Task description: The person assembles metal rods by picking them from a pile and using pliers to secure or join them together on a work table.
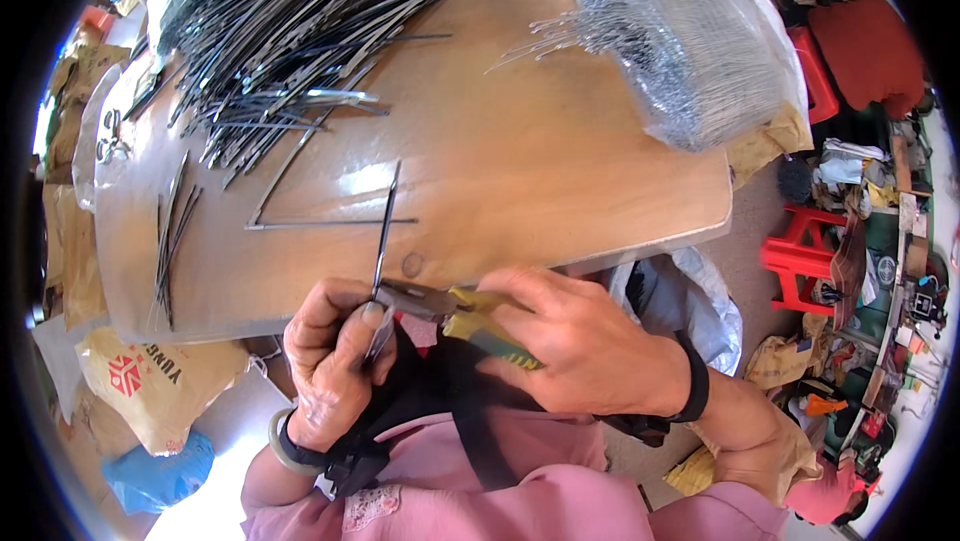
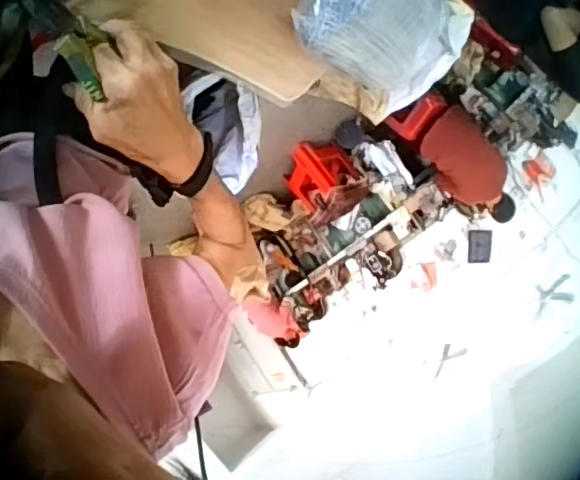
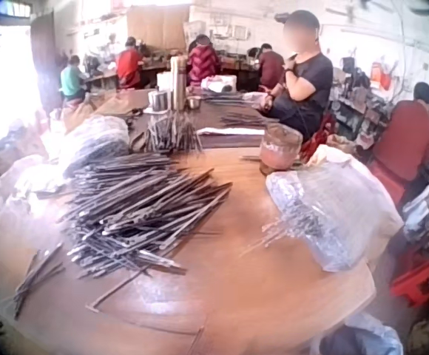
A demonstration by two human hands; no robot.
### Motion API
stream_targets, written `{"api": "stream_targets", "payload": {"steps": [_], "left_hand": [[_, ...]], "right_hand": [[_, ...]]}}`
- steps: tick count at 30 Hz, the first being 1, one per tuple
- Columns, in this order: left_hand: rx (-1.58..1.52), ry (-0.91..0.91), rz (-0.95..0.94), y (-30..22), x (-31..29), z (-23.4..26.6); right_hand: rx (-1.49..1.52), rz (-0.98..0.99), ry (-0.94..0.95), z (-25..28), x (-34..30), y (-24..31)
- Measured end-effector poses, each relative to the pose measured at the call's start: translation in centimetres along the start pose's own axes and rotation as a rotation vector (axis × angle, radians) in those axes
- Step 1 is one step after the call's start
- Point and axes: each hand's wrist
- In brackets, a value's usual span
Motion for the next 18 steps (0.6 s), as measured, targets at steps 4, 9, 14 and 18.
{"api": "stream_targets", "payload": {"steps": [4, 9, 14, 18], "left_hand": [[0.011, 0.018, 0.004, 0.4, -0.3, 0.5], [-0.001, -0.029, 0.042, 0.2, -0.4, 0.8], [0.028, -0.177, -0.084, 0.0, -1.5, 2.3], [0.147, -0.239, -0.054, -1.1, -0.6, 4.4]], "right_hand": [[-0.032, 0.04, 0.027, 0.1, 0.4, -0.2], [-0.221, 0.083, 0.065, -0.8, 0.6, 0.2], [-0.223, 0.236, 0.08, -1.3, 3.2, 0.7], [-0.142, 0.305, 0.009, -1.5, 6.0, 0.1]]}}
Point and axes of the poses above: each hand's wrist, its own x-axis towards the middle knuckle, its own z-axis out of the back of the hand, y = z × x
